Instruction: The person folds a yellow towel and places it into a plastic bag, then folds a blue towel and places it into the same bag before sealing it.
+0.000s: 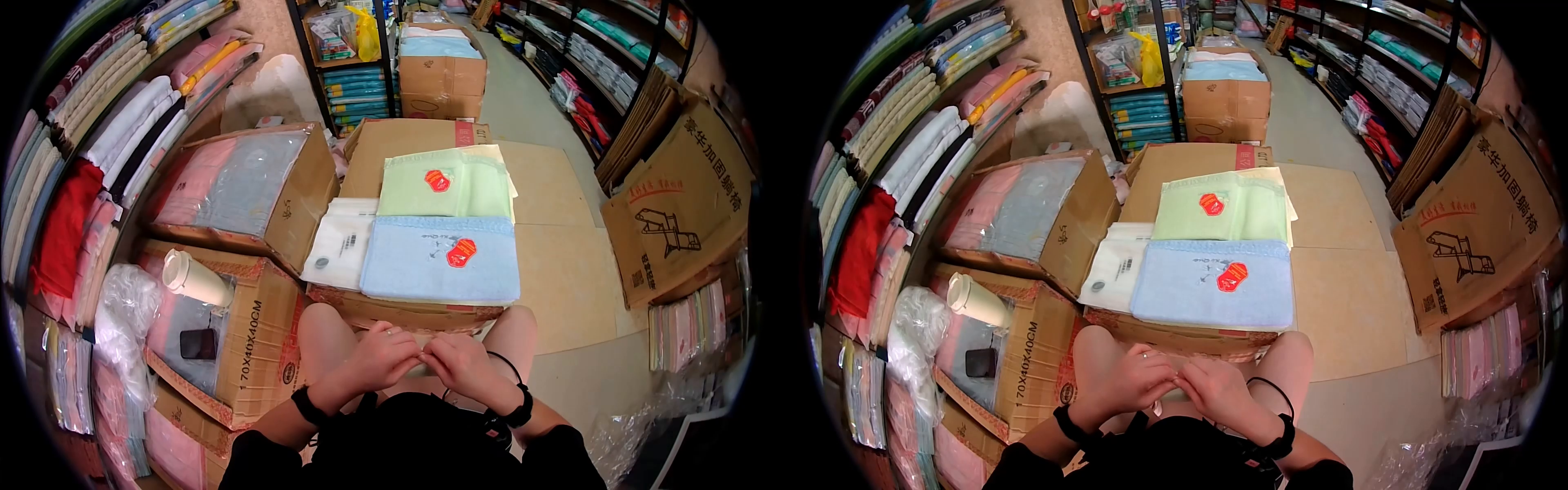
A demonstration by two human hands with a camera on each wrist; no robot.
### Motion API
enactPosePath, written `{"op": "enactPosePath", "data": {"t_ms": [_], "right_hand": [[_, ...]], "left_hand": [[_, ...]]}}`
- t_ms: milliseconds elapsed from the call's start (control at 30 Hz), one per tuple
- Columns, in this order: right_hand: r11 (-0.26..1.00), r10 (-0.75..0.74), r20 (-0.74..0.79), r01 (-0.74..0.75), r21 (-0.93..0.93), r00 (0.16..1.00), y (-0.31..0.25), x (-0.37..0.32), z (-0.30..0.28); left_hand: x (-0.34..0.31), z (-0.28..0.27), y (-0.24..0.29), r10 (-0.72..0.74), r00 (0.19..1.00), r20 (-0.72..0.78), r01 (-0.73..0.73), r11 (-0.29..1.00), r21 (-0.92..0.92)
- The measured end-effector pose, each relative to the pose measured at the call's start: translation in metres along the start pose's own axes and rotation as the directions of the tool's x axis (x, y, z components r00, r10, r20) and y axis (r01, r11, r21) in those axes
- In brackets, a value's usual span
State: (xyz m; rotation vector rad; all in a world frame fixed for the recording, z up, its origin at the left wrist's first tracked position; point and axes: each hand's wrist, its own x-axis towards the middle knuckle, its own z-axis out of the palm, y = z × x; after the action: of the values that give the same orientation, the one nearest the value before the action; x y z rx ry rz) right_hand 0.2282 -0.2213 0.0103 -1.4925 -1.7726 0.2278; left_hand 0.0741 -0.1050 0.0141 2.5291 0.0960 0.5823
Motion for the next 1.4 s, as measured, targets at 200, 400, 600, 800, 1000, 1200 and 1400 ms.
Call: {"op": "enactPosePath", "data": {"t_ms": [200,400,600,800,1000,1200,1400], "right_hand": [[0.997,0.072,-0.064,-0.072,0.013,0.995,-0.002,0.002,-0.004],[0.998,-0.012,-0.018,0.011,-0.061,1.000,0.003,0.002,-0.005],[0.997,-0.039,-0.058,0.036,-0.064,0.998,0.002,0.000,-0.007],[1.000,0.004,-0.118,-0.005,-0.007,0.993,0.005,0.000,-0.017],[0.994,0.062,-0.232,-0.039,0.101,0.971,0.003,0.005,-0.046],[0.909,0.321,-0.407,-0.157,0.387,0.855,0.016,0.001,-0.065],[0.566,0.608,-0.288,-0.149,0.810,0.740,0.017,0.016,-0.045]], "left_hand": [[0.004,-0.003,0.001,-0.066,0.998,-0.005,0.066,0.998,-0.022],[0.009,-0.001,0.003,-0.032,0.999,-0.027,0.032,0.999,-0.008],[-0.002,-0.008,-0.001,-0.052,0.998,0.026,0.050,0.995,0.090],[-0.020,-0.023,-0.011,-0.124,0.991,0.060,0.110,0.976,0.189],[-0.031,-0.045,-0.022,-0.171,0.985,-0.024,0.172,0.959,0.224],[-0.043,-0.044,-0.051,-0.277,0.959,-0.060,0.280,0.959,0.045],[-0.018,0.004,-0.034,-0.401,0.897,0.187,0.438,0.748,-0.498]]}}
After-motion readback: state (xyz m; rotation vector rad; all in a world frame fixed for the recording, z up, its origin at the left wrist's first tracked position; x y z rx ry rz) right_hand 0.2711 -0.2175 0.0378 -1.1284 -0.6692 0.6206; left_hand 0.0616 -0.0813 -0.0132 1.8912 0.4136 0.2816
